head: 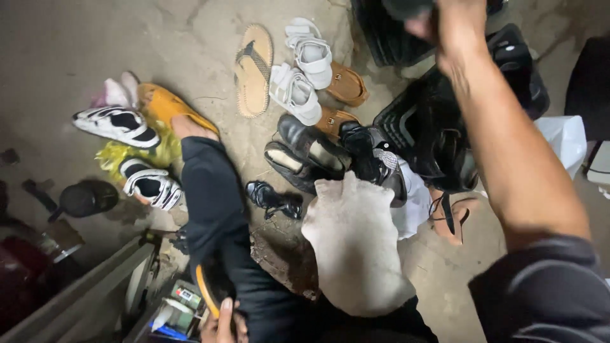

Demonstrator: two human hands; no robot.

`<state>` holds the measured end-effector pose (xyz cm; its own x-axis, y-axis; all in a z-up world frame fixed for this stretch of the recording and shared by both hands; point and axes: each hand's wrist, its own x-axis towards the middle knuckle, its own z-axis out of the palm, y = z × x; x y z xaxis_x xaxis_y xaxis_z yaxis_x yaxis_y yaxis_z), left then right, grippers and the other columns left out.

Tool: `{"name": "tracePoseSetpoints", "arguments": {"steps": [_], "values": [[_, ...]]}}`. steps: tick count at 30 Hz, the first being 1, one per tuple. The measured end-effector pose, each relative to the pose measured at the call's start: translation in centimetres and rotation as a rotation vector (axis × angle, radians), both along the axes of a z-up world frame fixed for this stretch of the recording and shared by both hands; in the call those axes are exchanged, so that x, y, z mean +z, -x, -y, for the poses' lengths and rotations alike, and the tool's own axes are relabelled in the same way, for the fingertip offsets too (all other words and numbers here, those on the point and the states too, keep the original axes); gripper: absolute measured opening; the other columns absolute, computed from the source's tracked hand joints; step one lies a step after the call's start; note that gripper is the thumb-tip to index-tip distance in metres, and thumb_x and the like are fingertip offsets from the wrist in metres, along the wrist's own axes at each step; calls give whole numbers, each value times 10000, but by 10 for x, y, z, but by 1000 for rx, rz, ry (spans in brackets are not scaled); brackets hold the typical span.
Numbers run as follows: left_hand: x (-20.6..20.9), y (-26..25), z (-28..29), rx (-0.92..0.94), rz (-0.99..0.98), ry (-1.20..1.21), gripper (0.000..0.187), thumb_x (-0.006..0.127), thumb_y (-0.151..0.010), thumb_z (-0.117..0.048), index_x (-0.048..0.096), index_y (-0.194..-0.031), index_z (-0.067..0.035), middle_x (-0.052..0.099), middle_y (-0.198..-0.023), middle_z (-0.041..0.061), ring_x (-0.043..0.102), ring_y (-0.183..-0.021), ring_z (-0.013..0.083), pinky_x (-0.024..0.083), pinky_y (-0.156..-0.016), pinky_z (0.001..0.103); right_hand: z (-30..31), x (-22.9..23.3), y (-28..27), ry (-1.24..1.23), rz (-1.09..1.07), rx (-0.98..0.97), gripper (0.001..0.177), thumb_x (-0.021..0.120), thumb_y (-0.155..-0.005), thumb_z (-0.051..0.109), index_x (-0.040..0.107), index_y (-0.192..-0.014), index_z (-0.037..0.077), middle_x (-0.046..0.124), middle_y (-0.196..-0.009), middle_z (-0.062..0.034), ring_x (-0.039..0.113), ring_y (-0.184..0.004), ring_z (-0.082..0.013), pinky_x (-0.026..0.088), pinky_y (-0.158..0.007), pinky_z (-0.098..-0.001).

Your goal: The person sits on the floor and cleans a black shoe using a wooden mallet and a brush. They repeatedly strike the shoe with the mallet, then brush the surface, and finally place the shoe aside.

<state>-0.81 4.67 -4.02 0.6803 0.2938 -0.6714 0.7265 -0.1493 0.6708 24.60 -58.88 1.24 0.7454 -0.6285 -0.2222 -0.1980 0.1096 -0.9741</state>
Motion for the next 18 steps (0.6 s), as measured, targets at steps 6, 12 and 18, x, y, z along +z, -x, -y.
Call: {"name": "tracePoseSetpoints", "arguments": {"steps": [6, 12, 18], "values": [[52, -22, 33, 93, -192, 33, 345, 671, -965, -398, 677, -927, -55, 501, -492, 86, 350, -324, 102, 234, -280, 239, -81, 49, 161, -47, -3, 95, 166, 642, -876, 99, 606, -1032, 144, 609, -871, 36, 588, -775, -66, 492, -715, -206], [75, -25, 73, -41, 20, 312, 358, 708, -921, -204, 389, -764, -164, 389, -486, 17, 286, -336, 69, 168, -309, 230, -156, 68, 281, -146, -220, 292, 205, 648, -934, 91, 679, -1137, 71, 687, -897, -22, 641, -730, -110, 509, -672, -211], [87, -44, 119, -310, 433, 490, 309, 793, -876, -27, 641, -1144, 5, 524, -477, 69, 433, -312, 102, 347, -297, 222, -193, 53, 322, -55, -102, 290, 311, 631, -1017, 52, 655, -1306, -60, 671, -934, -110, 588, -841, -116, 545, -793, -284]]}}
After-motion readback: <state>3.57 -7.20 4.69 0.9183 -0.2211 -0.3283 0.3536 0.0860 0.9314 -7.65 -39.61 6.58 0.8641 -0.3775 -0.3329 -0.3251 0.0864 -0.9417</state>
